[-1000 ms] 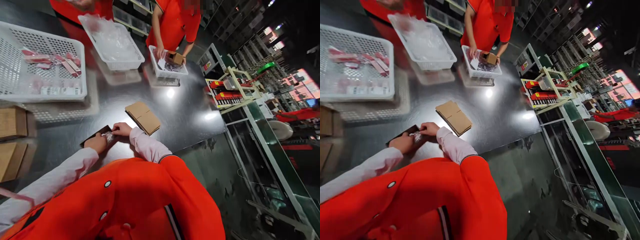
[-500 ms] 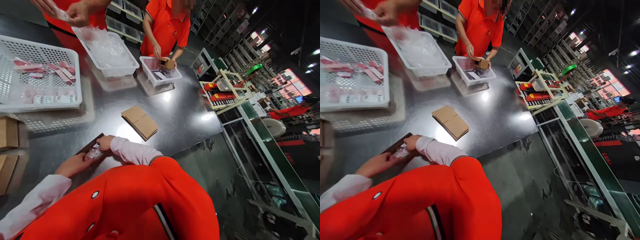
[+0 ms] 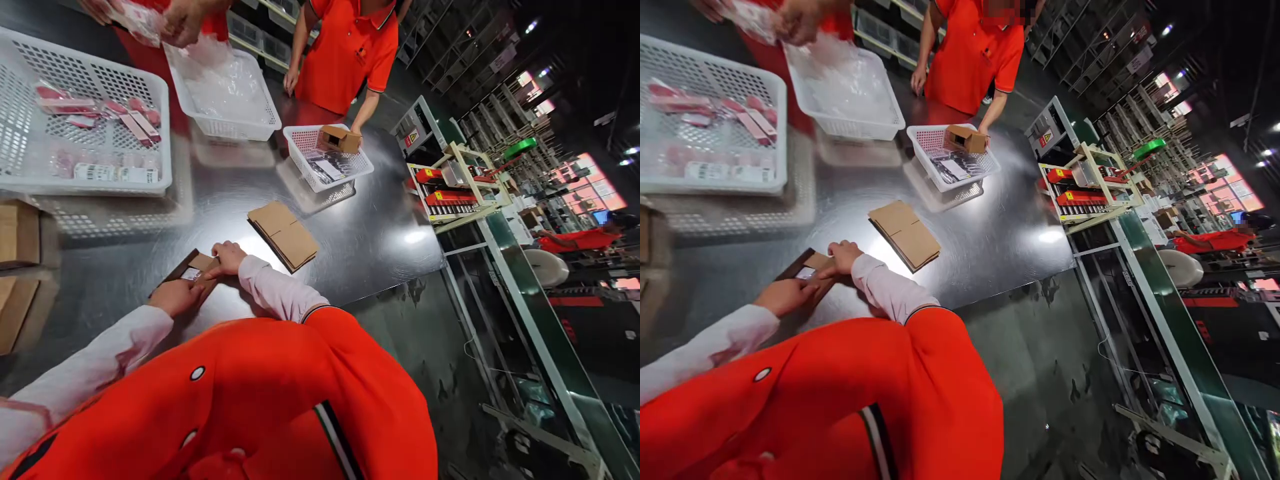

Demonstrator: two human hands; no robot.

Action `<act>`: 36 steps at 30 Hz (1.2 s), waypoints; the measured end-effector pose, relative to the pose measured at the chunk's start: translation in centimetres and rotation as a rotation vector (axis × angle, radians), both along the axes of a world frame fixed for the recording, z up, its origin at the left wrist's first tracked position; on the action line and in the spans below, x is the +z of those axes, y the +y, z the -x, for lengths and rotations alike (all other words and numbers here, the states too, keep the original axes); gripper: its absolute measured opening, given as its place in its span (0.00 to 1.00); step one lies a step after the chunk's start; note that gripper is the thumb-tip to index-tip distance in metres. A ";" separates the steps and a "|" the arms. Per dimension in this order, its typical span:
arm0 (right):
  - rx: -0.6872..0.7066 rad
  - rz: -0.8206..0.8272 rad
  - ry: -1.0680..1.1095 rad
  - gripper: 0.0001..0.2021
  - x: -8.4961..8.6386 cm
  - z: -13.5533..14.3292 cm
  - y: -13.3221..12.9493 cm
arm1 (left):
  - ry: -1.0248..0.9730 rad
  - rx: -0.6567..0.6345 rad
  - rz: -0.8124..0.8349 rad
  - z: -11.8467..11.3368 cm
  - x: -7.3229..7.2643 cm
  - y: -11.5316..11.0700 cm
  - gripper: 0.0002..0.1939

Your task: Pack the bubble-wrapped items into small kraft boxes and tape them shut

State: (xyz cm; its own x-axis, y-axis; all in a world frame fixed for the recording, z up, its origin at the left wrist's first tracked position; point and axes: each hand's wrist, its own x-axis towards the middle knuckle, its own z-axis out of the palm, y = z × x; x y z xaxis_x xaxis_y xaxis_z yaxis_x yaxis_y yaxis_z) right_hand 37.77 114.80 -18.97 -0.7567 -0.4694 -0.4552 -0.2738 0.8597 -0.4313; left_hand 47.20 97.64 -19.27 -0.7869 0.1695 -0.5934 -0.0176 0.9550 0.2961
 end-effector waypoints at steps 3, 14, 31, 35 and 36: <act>-0.135 0.048 -0.045 0.39 -1.4 -0.5 -0.2 | 0.044 0.062 0.127 0.4 1.7 0.0 0.29; -0.165 0.280 -0.029 0.24 -3.7 -4.2 1.2 | 0.123 0.231 -0.042 -2.9 -0.5 2.6 0.57; -0.163 0.261 0.045 0.14 -6.8 -4.1 0.0 | 0.216 0.309 0.014 -5.0 -2.7 4.6 0.48; -0.169 0.260 0.077 0.14 -6.7 -4.3 -0.4 | 0.221 0.361 -0.061 -4.8 -1.2 4.6 0.46; -0.173 0.258 0.079 0.14 -6.4 -4.3 -0.5 | 0.237 0.409 -0.082 -4.9 -0.5 3.7 0.45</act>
